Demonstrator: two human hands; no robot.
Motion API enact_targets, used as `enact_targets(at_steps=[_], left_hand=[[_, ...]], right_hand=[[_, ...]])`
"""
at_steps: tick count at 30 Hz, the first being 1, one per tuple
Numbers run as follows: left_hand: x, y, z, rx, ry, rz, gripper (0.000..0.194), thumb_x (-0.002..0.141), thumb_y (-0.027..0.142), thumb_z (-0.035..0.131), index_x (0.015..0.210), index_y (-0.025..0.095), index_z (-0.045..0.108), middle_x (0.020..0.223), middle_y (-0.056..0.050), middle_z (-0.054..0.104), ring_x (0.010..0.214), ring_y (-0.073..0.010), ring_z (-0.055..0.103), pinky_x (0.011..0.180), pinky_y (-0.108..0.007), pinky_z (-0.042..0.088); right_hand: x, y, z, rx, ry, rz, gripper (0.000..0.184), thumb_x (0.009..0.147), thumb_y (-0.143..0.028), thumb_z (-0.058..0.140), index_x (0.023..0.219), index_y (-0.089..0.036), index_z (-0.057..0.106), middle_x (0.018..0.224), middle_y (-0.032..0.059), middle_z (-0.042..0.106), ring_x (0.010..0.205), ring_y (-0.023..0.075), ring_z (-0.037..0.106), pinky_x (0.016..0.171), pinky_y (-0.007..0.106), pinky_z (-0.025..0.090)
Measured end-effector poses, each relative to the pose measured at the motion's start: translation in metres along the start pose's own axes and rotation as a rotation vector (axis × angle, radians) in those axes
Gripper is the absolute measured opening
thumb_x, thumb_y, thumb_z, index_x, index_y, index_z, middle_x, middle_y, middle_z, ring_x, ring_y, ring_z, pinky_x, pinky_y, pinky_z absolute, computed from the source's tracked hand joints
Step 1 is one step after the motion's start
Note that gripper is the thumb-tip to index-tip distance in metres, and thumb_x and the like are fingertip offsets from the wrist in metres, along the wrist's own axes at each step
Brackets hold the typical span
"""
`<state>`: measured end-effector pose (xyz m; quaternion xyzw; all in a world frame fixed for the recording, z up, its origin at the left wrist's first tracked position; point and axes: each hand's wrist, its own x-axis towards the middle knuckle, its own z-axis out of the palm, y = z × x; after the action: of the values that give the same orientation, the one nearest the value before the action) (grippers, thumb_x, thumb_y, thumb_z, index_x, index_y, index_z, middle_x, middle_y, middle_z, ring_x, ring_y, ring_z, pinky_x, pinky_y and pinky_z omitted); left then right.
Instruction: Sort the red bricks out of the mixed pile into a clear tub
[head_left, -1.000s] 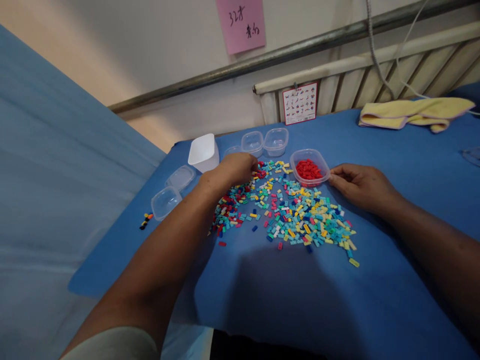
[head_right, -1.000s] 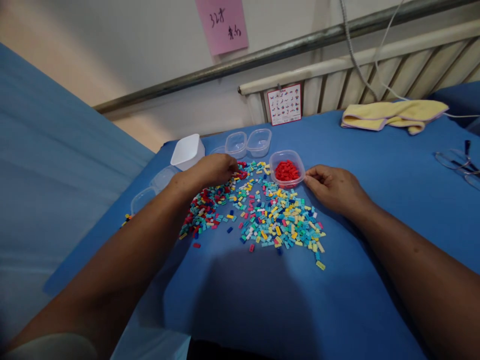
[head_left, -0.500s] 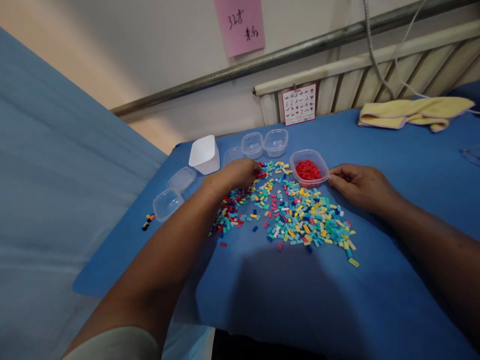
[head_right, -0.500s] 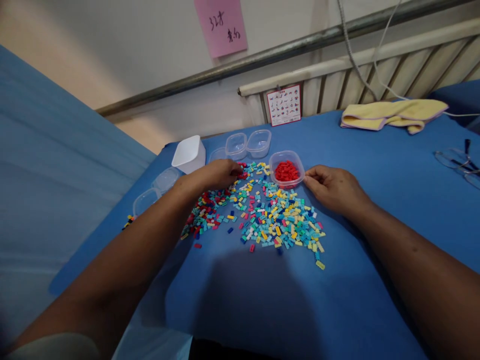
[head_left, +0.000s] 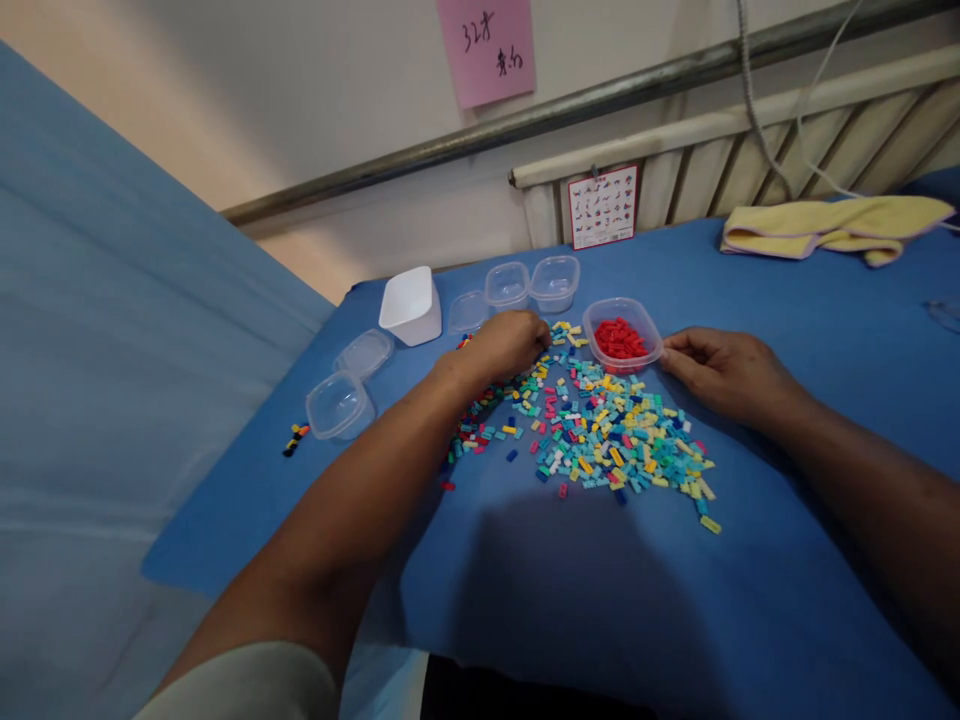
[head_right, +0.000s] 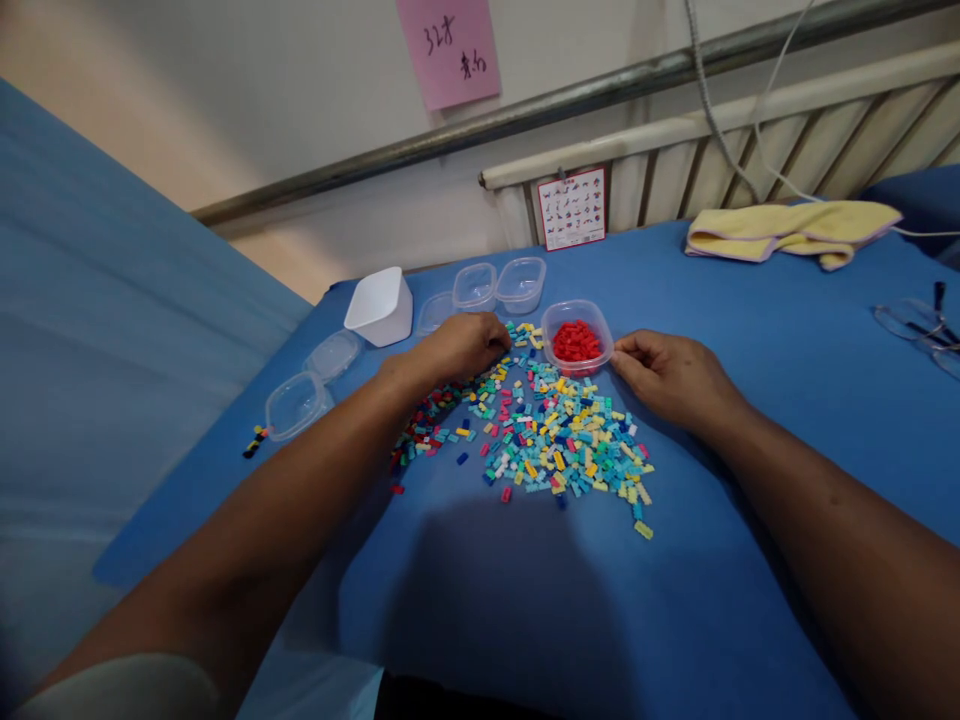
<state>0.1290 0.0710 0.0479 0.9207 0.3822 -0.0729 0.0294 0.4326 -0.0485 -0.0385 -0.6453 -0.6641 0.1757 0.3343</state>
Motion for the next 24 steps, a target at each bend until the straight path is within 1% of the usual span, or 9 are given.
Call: enact_targets(at_steps=[3,6,7,9,12,14,17,21,24], left_hand=[[0.000,-0.006,-0.004,-0.106,0.025,-0.008,0.035,0.095,0.016,0.061,0.122,0.021,0.084,0.121,-0.005,0.084,0.106,-0.0224,0.076,0.090,-0.030,0.054],[-0.005,-0.019,-0.012,-0.129,0.128,-0.121,0.035,0.098,0.017,0.060,0.125,0.019,0.083,0.123,-0.008,0.084,0.106,-0.0220,0.076,0.092,-0.031,0.054],[-0.007,-0.023,-0.013,-0.111,0.136,-0.158,0.035,0.098,0.017,0.060,0.125,0.019,0.083,0.124,-0.009,0.084,0.106,-0.0223,0.076,0.092,-0.031,0.054],[-0.011,-0.027,-0.014,-0.064,0.080,-0.185,0.035,0.097,0.018,0.061,0.125,0.019,0.083,0.123,-0.009,0.084,0.106,-0.0230,0.075,0.091,-0.032,0.054],[-0.012,-0.025,-0.009,0.016,-0.033,-0.150,0.034,0.097,0.022,0.062,0.124,0.021,0.083,0.123,-0.008,0.083,0.104,-0.0243,0.075,0.085,-0.032,0.052],[-0.011,-0.022,-0.005,0.059,-0.062,-0.128,0.035,0.096,0.021,0.061,0.123,0.021,0.083,0.123,-0.009,0.083,0.104,-0.0255,0.074,0.082,-0.033,0.051],[-0.011,-0.018,-0.001,0.070,-0.078,-0.083,0.035,0.095,0.018,0.060,0.122,0.021,0.081,0.122,-0.009,0.082,0.104,-0.0258,0.074,0.082,-0.033,0.049],[-0.016,-0.022,-0.002,-0.009,-0.095,-0.039,0.039,0.089,0.012,0.060,0.121,0.022,0.080,0.122,-0.009,0.081,0.099,-0.0241,0.072,0.081,-0.032,0.050],[-0.022,-0.029,-0.003,-0.056,-0.036,-0.074,0.049,0.086,0.011,0.061,0.131,0.023,0.077,0.127,-0.009,0.080,0.106,-0.0250,0.072,0.085,-0.033,0.051]], right_hand=[[0.000,0.000,0.001,0.003,0.016,0.001,0.035,0.099,-0.055,0.062,0.105,-0.030,0.085,0.092,0.0043,0.085,0.076,0.0255,0.075,0.067,0.037,0.051],[0.000,0.001,0.002,0.007,0.019,0.002,0.036,0.099,-0.055,0.063,0.106,-0.029,0.086,0.090,0.0043,0.085,0.073,0.0248,0.074,0.066,0.037,0.050],[0.000,0.002,0.002,0.007,0.021,-0.001,0.036,0.099,-0.056,0.063,0.106,-0.029,0.086,0.090,0.0044,0.085,0.073,0.0248,0.074,0.066,0.036,0.050],[0.000,0.002,0.002,-0.002,0.029,-0.002,0.035,0.099,-0.056,0.063,0.107,-0.029,0.086,0.091,0.0042,0.085,0.073,0.0249,0.074,0.065,0.036,0.049],[0.000,0.002,0.002,-0.014,0.034,-0.001,0.035,0.099,-0.054,0.063,0.107,-0.029,0.086,0.090,0.0041,0.085,0.072,0.0247,0.074,0.064,0.036,0.048],[0.000,0.002,0.002,-0.014,0.028,-0.002,0.034,0.099,-0.053,0.063,0.106,-0.029,0.086,0.091,0.0043,0.085,0.074,0.0251,0.074,0.066,0.037,0.050],[0.001,0.002,0.002,-0.008,0.023,-0.005,0.034,0.099,-0.054,0.063,0.107,-0.030,0.086,0.094,0.0043,0.085,0.077,0.0261,0.075,0.068,0.038,0.051],[0.001,0.002,0.001,-0.003,0.011,-0.008,0.035,0.099,-0.055,0.062,0.106,-0.031,0.086,0.090,0.0041,0.085,0.072,0.0247,0.073,0.065,0.036,0.050],[0.001,0.000,0.001,-0.019,0.011,0.004,0.035,0.098,-0.055,0.062,0.104,-0.029,0.085,0.087,0.0043,0.084,0.070,0.0242,0.072,0.063,0.036,0.048]])
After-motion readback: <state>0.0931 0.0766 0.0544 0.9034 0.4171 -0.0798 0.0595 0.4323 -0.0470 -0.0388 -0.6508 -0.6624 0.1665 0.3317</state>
